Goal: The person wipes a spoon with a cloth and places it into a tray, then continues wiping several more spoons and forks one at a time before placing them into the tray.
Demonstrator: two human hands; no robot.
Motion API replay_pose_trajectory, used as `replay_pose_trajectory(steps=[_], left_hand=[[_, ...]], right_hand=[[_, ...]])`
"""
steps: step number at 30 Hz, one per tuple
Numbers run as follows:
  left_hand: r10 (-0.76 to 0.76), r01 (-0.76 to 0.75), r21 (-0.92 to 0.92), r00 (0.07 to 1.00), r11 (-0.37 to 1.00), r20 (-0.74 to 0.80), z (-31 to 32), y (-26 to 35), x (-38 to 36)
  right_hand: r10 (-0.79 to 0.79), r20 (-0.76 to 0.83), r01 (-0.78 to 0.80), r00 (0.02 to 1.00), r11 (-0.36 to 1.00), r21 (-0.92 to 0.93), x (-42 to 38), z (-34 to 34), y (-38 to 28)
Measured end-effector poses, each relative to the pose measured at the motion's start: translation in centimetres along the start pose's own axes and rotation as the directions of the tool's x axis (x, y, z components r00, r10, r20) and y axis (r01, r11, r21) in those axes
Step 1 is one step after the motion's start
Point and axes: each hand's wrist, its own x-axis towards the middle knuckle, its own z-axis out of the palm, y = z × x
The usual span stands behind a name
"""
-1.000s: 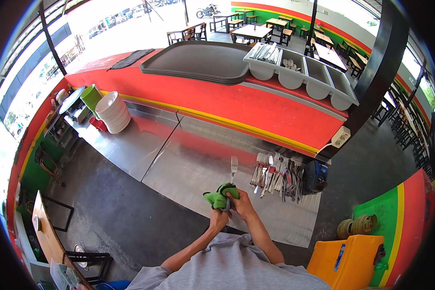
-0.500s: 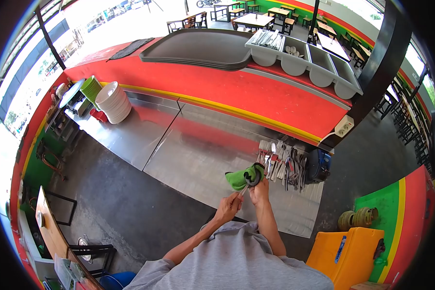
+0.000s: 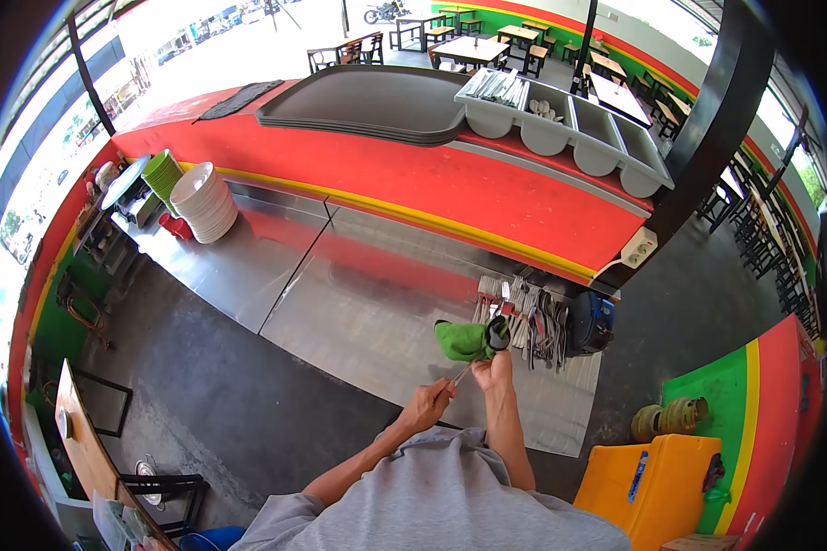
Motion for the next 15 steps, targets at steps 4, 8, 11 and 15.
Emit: replay_pose_trajectory(steps=[4,8,11,15], left_hand=[[0.078,-0.078,0.019,0.997,0.997,-0.009,0.0,-0.2,-0.4],[0.059,-0.060,0.029,0.998,0.998,0.015,-0.5,0.2,-0.5],[0.049,-0.052,0.062,0.998,0.997,0.049,-1.2,0.0,-0.6],[0.079,-0.086,0.089,0.994,0.992,0.079,-1.8,-0.1,-0.2]], right_hand=[[0.044,-0.037,-0.044,0.998,0.999,-0.007,-0.1,0.3,-0.3],[0.065,-0.008,-0.065,0.998,0.998,-0.003,0.9,-0.9,-0.7],[0.100,0.040,-0.100,0.994,0.995,-0.008,1.2,-1.4,-1.7],[0.097,0.011,-0.097,0.995,0.994,-0.048,-0.3,0.5,-2.3]])
